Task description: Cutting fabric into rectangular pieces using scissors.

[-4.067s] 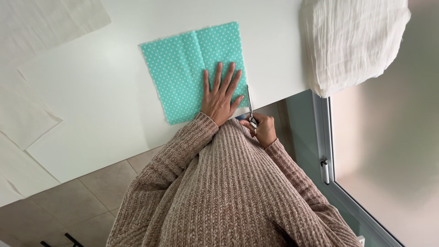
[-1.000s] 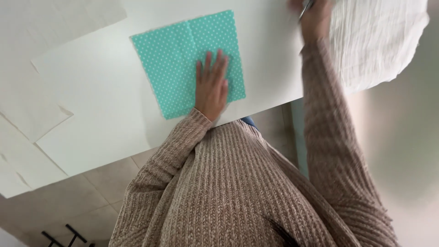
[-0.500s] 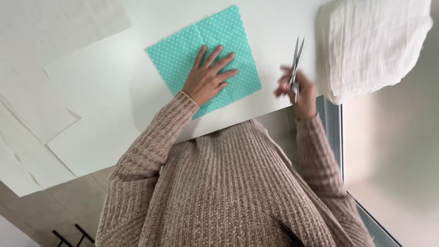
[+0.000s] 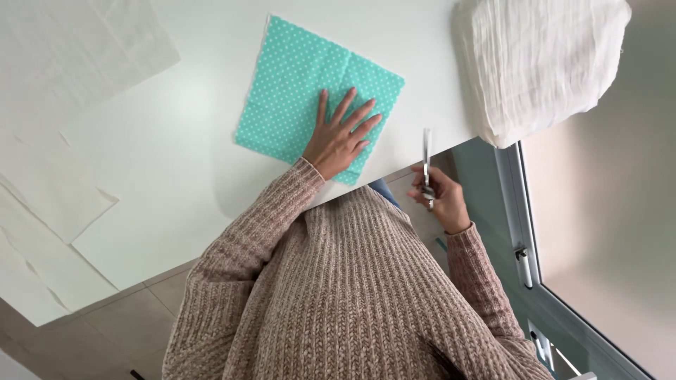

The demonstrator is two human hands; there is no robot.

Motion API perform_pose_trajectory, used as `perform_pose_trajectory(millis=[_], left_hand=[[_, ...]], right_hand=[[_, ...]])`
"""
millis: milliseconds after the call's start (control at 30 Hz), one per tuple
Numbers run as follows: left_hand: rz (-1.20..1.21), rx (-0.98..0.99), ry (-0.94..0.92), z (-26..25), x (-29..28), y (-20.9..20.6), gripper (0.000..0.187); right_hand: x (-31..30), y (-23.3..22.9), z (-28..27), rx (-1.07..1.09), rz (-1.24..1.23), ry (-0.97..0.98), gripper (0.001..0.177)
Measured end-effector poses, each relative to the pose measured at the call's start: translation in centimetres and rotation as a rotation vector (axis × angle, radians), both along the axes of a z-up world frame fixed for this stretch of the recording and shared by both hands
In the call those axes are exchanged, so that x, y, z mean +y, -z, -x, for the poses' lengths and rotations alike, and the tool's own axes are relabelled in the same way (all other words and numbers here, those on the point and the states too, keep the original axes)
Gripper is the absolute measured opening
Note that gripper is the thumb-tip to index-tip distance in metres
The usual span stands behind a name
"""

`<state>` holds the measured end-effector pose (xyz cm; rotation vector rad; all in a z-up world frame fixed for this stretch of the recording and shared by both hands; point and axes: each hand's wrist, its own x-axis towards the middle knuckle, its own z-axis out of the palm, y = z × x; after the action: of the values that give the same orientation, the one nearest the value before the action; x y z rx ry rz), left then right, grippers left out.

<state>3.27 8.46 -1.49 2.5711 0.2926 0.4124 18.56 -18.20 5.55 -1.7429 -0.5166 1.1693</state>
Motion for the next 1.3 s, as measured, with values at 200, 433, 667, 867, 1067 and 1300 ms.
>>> perform_pose_trajectory(millis=[200,433,667,867,1067,1300], left_hand=[[0.127,-0.102,0.108,-2.5,3.2,2.0,0.037],[0.641,-0.621,-0.51,3.2,6.3,-2.9,0.034],[0.733,-0.106,-0.908,12.2,-5.3,2.8,0.014],[1.279,-0.033,-0.816,11.0,-8.3,-2.5,0.015],[1.494,-0.054,-0.846,10.4,-6.4,-5.6,0.02],[1.441,0.009,-0.877,9.8,-5.7,-6.8,0.016]], right_hand=[[0.1,0.0,2.4,-0.089,0.002,-0.257,0.041],[-0.7,1.8,4.0,-0.119,0.258,-0.49,0.031],[6.1,1.4,7.4,-0.001,0.169,-0.589,0.024],[7.4,1.1,7.3,0.165,0.141,-0.567,0.019],[8.1,0.4,7.4,0.124,0.158,-0.56,0.017],[8.6,-0.4,7.7,0.079,0.148,-0.561,0.016]])
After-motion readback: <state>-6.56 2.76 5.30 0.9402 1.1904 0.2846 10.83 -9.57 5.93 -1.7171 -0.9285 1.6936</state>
